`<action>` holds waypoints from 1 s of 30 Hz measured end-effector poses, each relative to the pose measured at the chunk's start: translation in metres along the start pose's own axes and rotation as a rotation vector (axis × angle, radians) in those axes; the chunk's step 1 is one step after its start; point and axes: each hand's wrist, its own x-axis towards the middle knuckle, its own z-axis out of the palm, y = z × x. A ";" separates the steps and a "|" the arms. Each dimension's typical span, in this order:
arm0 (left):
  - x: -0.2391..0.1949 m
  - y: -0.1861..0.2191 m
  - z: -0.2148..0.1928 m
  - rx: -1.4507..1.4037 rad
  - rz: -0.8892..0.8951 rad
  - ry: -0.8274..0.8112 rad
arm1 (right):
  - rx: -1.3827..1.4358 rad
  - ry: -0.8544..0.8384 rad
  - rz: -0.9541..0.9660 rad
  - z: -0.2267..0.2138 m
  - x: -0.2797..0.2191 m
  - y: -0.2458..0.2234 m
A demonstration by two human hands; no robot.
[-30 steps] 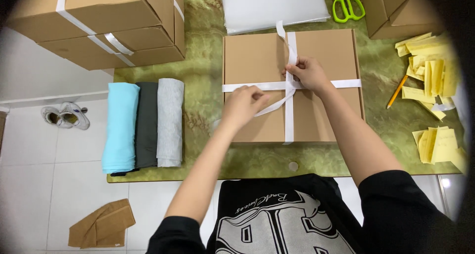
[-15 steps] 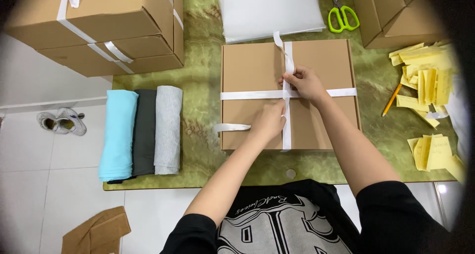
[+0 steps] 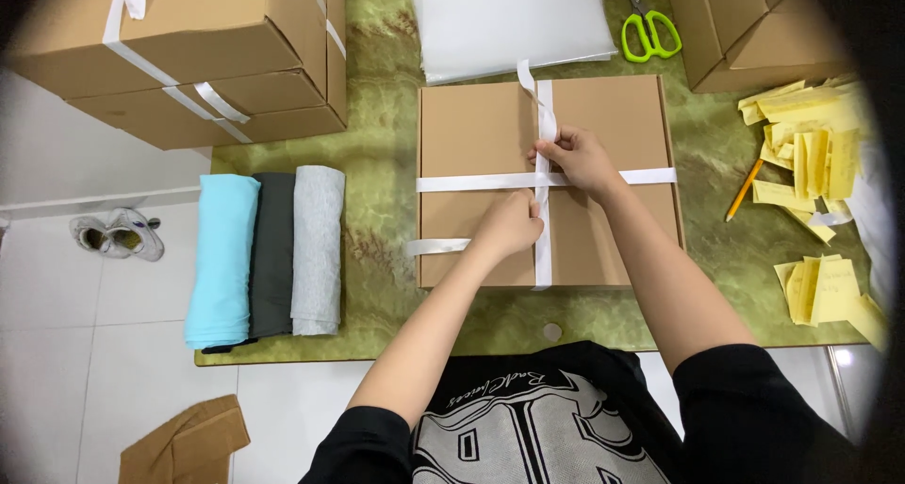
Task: The person wraps a white ribbon around a cardboard box, tying it into a bow on top. They then write on a yellow sticky note with a pencil and place the note on the box. Finally, the person stacks the wrapped box on top of another box.
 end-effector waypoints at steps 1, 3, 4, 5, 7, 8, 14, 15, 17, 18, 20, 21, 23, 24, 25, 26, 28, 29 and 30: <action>-0.004 0.004 -0.001 -0.099 -0.007 -0.052 | 0.007 0.002 0.004 0.000 0.000 0.002; -0.001 -0.001 0.001 -0.121 -0.042 -0.076 | 0.011 0.003 0.005 -0.001 0.000 0.003; 0.000 -0.004 0.002 -0.143 -0.079 -0.098 | 0.013 0.001 0.005 -0.001 0.000 0.003; 0.004 -0.007 0.005 -0.142 -0.079 -0.099 | 0.014 0.002 0.005 -0.001 0.002 0.006; 0.011 -0.013 0.010 -0.167 -0.149 0.044 | 0.032 -0.001 0.016 -0.002 0.006 0.011; 0.009 -0.011 0.010 -0.167 -0.149 0.044 | 0.032 -0.001 0.016 -0.001 0.002 0.007; 0.019 -0.027 0.016 -0.227 -0.239 0.071 | 0.041 -0.004 0.024 0.003 -0.008 -0.007; 0.023 -0.034 0.019 -0.284 -0.216 0.065 | 0.051 -0.001 0.024 0.003 -0.006 -0.004; 0.033 -0.053 0.028 -0.341 -0.194 0.060 | 0.061 0.002 0.023 0.003 -0.008 -0.006; 0.040 -0.063 0.034 -0.402 -0.201 0.057 | 0.084 0.010 0.019 0.003 -0.011 -0.010; 0.047 -0.077 0.041 -0.465 -0.208 0.055 | 0.106 0.016 0.014 0.003 -0.016 -0.017; 0.046 -0.082 0.043 -0.471 -0.196 0.045 | 0.114 0.017 0.013 0.002 -0.019 -0.019; 0.036 -0.077 0.037 -0.477 -0.185 0.036 | 0.122 0.017 0.013 0.004 -0.022 -0.021; 0.028 -0.068 0.030 -0.435 -0.177 0.041 | 0.132 0.012 0.006 0.005 -0.022 -0.021; 0.020 -0.058 0.023 -0.393 -0.166 0.044 | 0.141 0.010 -0.001 0.005 -0.022 -0.022; 0.021 -0.059 0.028 -0.393 -0.166 0.044 | 0.141 0.011 -0.002 0.005 -0.020 -0.018; 0.022 -0.061 0.036 -0.301 -0.080 0.072 | 0.151 0.022 -0.023 0.005 -0.016 -0.011; 0.023 -0.059 0.036 -0.299 -0.077 0.073 | 0.152 0.023 -0.027 0.004 -0.015 -0.012; 0.023 -0.057 0.036 -0.249 -0.051 0.068 | 0.185 0.014 -0.014 0.003 -0.014 -0.012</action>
